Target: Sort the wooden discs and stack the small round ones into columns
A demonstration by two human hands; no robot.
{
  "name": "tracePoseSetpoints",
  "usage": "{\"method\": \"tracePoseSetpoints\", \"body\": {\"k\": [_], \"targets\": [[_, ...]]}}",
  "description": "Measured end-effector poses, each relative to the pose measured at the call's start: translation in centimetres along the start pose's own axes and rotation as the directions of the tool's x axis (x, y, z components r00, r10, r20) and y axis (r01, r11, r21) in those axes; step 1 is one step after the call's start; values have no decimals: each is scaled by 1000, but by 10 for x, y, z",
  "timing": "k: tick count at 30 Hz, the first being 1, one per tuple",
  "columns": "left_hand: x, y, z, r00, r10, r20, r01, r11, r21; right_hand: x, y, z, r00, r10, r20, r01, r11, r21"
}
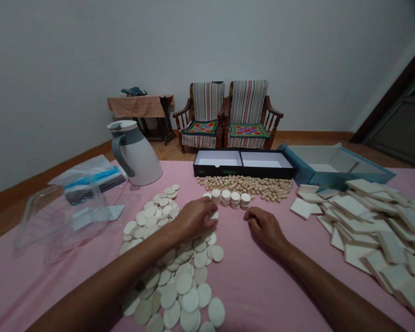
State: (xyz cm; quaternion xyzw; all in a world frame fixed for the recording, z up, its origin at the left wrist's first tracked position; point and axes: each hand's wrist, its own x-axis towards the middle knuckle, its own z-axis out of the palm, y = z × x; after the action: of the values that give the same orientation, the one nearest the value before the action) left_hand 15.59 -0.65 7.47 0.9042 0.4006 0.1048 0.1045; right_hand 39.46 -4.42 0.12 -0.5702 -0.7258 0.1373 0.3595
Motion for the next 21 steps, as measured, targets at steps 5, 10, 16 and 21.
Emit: {"method": "tracePoseSetpoints", "body": {"k": [5, 10, 16, 21], "targets": [[12, -27, -14, 971, -70, -231, 45, 993, -109, 0, 0, 0, 1000, 3, -4, -3, 1000, -7], [23, -37, -6, 970, -98, -224, 74, 991, -114, 0, 0, 0, 1000, -4, -3, 4, 1000, 6], [28, -38, 2, 969, -125, -215, 103, 989, -110, 0, 2, 1, 1000, 1, 8, -1, 1000, 0], [27, -44, 3, 969, -152, -196, 135, 986, -95, 0, 2, 1, 1000, -9, 6, 9, 1000, -2]]}}
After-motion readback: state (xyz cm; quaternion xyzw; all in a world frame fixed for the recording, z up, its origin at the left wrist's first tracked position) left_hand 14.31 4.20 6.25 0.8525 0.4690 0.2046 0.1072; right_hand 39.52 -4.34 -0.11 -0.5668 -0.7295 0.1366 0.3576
